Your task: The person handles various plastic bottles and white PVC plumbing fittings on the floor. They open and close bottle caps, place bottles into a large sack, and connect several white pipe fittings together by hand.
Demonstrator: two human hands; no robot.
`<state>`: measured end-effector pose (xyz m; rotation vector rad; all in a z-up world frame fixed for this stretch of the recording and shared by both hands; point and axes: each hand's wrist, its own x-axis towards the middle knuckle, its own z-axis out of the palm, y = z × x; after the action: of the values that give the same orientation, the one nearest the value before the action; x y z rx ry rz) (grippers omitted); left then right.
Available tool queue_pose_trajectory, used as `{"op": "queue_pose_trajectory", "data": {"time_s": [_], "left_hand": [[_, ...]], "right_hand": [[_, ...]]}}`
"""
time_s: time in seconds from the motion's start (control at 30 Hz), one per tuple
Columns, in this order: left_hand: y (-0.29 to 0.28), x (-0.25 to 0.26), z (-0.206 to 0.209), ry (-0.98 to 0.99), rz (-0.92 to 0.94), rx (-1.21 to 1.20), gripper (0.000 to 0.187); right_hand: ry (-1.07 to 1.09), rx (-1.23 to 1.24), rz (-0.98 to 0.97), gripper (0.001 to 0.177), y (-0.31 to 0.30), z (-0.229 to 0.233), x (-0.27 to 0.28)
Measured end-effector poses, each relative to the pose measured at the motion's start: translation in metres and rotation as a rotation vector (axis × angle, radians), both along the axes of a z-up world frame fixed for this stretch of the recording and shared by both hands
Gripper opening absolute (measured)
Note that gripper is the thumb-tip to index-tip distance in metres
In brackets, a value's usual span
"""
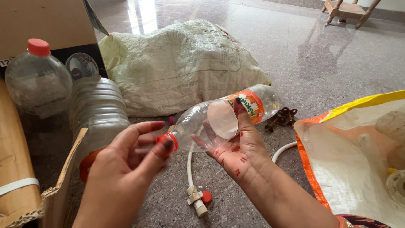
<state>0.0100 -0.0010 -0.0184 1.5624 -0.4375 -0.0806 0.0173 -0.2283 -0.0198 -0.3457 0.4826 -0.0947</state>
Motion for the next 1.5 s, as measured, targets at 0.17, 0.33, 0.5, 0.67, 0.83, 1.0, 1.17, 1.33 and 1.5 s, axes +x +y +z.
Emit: {"op": "queue_pose_trajectory", "data": {"time_s": [0.17, 0.33, 0.5, 0.67, 0.83, 1.0, 1.17, 1.33, 1.5], "left_hand": [[-0.014, 0.004, -0.004, 0.613, 0.06, -0.118, 0.045], [-0.02, -0.011, -0.002, -0.144, 0.051, -0.02, 0.042], [-0.026, -0.016, 0.005, -0.005, 0.168, 0.052, 0.036], [-0.01, -0.01, 0.018, 0.007, 0.302, -0.08, 0.028], [0.037, -0.005, 0.049, -0.211, 0.601, 0.019, 0.028], [0.057, -0.003, 0.061, -0.258, 0.547, -0.113, 0.028], [0.041, -0.014, 0.06, -0.249, 0.456, 0.074, 0.034], [0.036, -0.016, 0.064, -0.17, 0.483, 0.054, 0.036], [0.042, -0.013, 0.057, -0.434, 0.306, 0.047, 0.048]], "right_hand": [[-0.025, -0.025, -0.014, 0.069, 0.001, 0.001, 0.001], [-0.071, -0.038, -0.027, 0.071, -0.001, 0.005, 0.002], [-0.045, -0.07, 0.014, 0.072, 0.004, 0.011, -0.003], [-0.09, -0.332, 0.342, 0.084, 0.017, 0.018, -0.011], [-0.39, -1.693, 0.167, 0.079, 0.021, 0.028, -0.021], [-0.764, -2.381, -0.375, 0.106, 0.032, 0.04, -0.034], [-0.64, -2.429, -0.157, 0.107, 0.045, 0.03, -0.036], [-0.59, -2.246, 0.068, 0.102, 0.049, 0.026, -0.038], [-0.432, -2.156, 0.315, 0.103, 0.056, 0.018, -0.037]]}}
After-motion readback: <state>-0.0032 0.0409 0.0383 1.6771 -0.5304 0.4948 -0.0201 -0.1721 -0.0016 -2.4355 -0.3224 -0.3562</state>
